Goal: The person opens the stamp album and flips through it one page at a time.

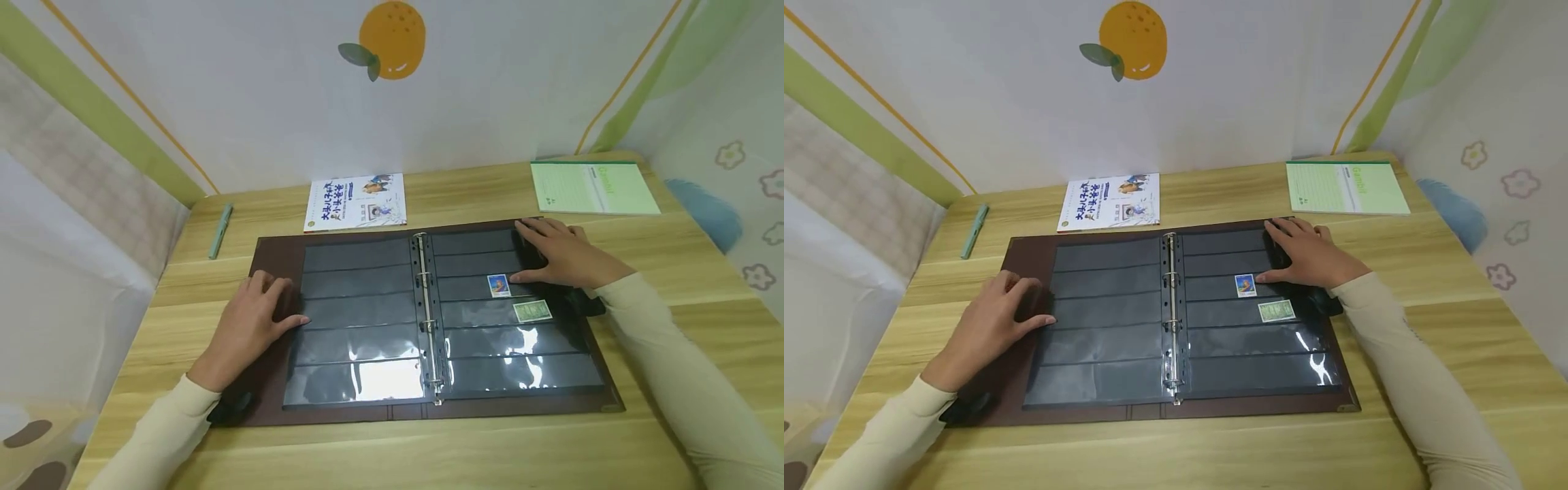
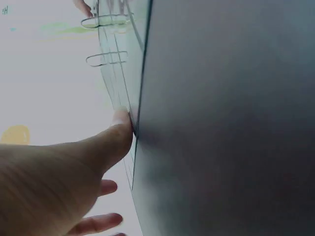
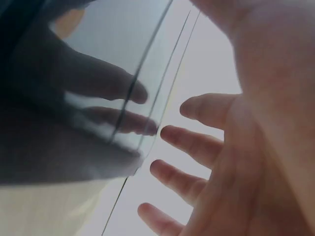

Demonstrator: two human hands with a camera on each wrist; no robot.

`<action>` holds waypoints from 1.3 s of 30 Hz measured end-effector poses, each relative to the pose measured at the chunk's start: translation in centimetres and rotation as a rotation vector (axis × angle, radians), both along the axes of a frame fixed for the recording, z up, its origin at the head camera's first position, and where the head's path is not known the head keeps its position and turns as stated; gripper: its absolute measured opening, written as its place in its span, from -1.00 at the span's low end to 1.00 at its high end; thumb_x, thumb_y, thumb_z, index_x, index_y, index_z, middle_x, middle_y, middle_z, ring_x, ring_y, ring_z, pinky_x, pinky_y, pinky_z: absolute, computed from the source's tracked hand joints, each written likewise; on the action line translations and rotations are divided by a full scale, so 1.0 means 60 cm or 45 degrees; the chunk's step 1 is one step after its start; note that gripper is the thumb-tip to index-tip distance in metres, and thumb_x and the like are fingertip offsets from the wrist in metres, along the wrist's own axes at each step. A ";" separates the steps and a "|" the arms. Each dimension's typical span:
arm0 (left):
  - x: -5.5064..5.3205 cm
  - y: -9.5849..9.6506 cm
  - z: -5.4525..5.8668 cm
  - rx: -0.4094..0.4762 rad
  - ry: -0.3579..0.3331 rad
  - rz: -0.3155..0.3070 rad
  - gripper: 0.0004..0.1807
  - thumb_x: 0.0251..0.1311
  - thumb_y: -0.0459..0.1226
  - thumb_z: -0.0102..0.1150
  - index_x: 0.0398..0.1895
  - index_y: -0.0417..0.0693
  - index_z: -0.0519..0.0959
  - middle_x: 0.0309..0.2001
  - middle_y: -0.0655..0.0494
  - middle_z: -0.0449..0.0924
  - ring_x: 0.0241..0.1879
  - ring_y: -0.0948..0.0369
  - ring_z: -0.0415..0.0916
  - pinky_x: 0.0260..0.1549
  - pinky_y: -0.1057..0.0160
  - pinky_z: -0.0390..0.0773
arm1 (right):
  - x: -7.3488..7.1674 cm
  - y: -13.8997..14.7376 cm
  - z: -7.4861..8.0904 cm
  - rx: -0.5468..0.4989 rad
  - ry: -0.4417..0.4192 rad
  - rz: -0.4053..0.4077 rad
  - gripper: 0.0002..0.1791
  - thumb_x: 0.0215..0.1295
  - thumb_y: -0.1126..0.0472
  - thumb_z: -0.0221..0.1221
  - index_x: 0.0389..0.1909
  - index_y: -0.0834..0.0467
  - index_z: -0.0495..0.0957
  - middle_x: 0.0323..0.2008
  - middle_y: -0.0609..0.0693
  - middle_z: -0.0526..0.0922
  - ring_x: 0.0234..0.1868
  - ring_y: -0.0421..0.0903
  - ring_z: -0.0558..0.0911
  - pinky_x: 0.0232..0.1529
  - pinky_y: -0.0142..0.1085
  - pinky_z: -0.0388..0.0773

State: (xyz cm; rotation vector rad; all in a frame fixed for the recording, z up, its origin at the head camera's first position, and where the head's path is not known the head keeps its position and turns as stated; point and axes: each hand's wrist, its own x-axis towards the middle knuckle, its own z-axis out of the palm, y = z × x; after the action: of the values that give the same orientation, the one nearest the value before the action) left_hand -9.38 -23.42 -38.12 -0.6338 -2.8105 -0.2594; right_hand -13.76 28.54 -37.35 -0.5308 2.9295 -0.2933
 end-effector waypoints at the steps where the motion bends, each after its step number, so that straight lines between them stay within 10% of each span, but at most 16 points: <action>1: 0.000 -0.001 -0.002 -0.019 -0.019 -0.004 -0.27 -0.02 -0.01 0.56 0.16 -0.22 0.57 0.00 -0.29 0.50 -0.12 -0.15 0.49 -0.24 -0.09 0.53 | -0.002 0.002 -0.001 -0.002 -0.010 -0.002 0.21 0.13 -0.37 0.33 0.58 0.25 0.04 0.55 0.30 0.08 0.53 0.35 0.07 0.26 0.34 0.09; 5: 0.002 -0.006 -0.004 -0.062 -0.235 0.003 -0.15 0.17 0.02 0.40 0.46 -0.17 0.36 0.43 -0.46 0.22 0.41 -0.42 0.17 0.22 -0.45 0.29 | -0.006 0.002 -0.003 -0.015 -0.045 -0.005 0.28 0.08 -0.41 0.35 0.58 0.30 0.03 0.54 0.35 0.10 0.53 0.32 0.09 0.27 0.29 0.10; 10: 0.002 -0.007 -0.003 -0.064 -0.410 -0.003 -0.17 0.33 0.02 0.24 0.53 -0.19 0.23 0.50 -0.52 0.07 0.48 -0.49 -0.01 0.34 -0.44 0.18 | -0.009 0.001 0.003 -0.034 -0.034 -0.012 0.30 0.04 -0.37 0.39 0.57 0.32 0.02 0.53 0.36 0.09 0.52 0.30 0.10 0.26 0.26 0.10; 33: -0.008 0.003 0.007 -0.123 -0.433 -0.016 -0.20 0.36 -0.07 0.21 0.52 -0.29 0.20 0.47 -0.58 0.04 0.46 -0.53 -0.03 0.24 -0.52 0.22 | -0.010 -0.006 0.007 -0.031 0.094 -0.111 0.36 -0.17 -0.39 0.50 0.47 0.33 0.10 0.42 0.36 0.12 0.41 0.38 0.13 0.31 0.37 0.09; 39: -0.008 0.001 -0.001 -0.108 -0.458 -0.009 -0.20 0.36 -0.07 0.21 0.53 -0.29 0.20 0.48 -0.58 0.03 0.46 -0.53 -0.06 0.25 -0.54 0.18 | 0.000 -0.015 0.007 -0.093 0.111 -0.115 0.27 -0.11 -0.23 0.56 0.42 0.34 0.06 0.33 0.40 0.18 0.24 0.34 0.36 0.23 0.31 0.35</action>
State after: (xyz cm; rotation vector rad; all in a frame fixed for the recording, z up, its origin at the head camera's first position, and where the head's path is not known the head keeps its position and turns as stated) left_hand -9.85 -23.39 -38.19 -0.6745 -3.1780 -0.2819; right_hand -13.76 27.62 -36.90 -0.4317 3.0423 -0.3995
